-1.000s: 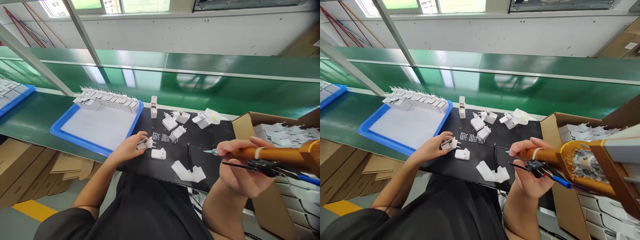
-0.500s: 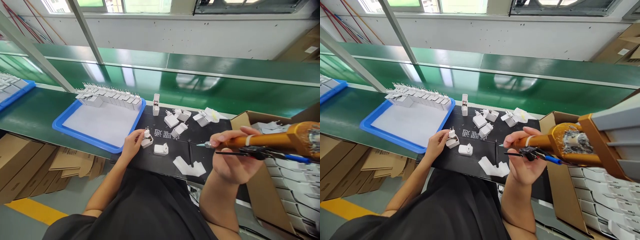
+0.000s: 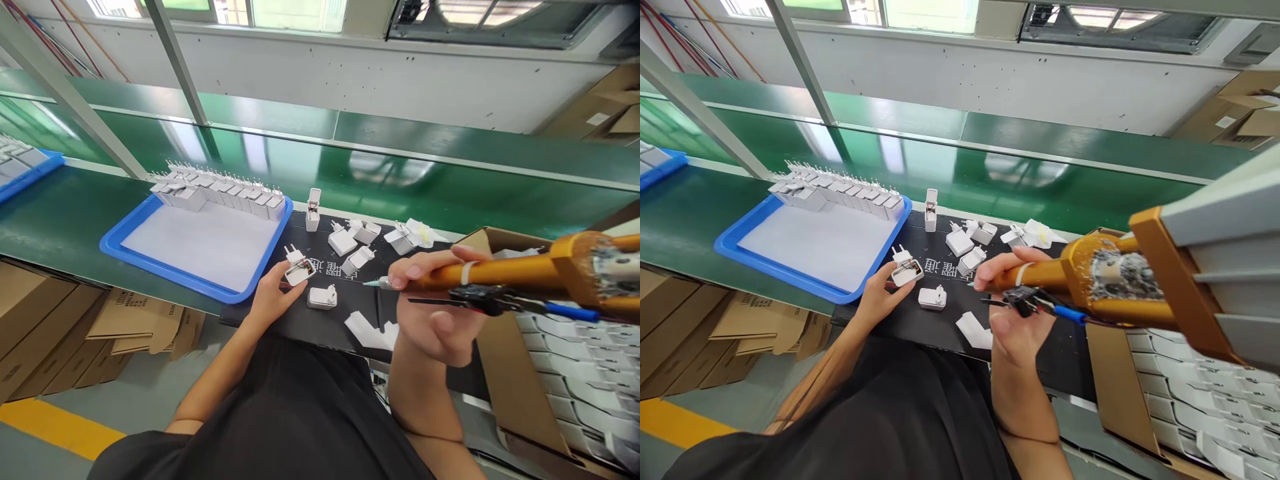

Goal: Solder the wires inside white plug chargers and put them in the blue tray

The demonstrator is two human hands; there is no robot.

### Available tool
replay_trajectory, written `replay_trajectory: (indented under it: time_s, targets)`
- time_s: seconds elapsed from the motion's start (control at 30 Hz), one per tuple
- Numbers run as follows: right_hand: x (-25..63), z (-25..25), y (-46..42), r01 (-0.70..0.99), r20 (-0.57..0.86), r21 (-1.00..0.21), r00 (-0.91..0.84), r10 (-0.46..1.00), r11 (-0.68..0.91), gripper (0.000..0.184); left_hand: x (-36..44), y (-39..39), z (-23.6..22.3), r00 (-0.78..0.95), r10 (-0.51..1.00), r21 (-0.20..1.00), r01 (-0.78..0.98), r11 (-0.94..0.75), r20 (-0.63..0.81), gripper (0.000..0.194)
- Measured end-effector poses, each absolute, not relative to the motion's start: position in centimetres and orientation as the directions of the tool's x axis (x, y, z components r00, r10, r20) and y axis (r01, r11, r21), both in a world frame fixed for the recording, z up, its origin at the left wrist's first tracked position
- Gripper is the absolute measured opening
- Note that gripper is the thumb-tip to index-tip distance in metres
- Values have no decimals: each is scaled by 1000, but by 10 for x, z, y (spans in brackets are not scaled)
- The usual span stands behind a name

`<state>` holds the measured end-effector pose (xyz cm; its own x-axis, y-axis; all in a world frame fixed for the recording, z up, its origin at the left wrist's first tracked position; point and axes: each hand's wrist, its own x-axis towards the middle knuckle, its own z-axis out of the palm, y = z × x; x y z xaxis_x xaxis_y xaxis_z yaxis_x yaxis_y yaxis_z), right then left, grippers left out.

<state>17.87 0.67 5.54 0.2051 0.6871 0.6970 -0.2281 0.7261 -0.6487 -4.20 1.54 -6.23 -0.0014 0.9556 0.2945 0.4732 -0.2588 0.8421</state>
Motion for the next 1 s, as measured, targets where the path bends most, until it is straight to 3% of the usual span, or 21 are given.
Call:
replay_trajectory:
  time_s: [0.2,0.53,0.87,1.0]
  targets:
    - [143,67,11,-168,726,-648,159,669,743,47,-32,8,-50,31,935,819,473,-326,354,42]
    - [126,74,11,-206,758,-611,128,640,765,45,-25,0,-20,91,881,762,466,-449,464,39]
    - [127,73,9,-174,740,-634,147,656,754,32,-24,-2,-15,101,890,768,468,-438,446,39]
    - [129,73,9,-150,762,-618,126,635,771,37,-24,-3,-14,97,896,777,464,-426,433,39]
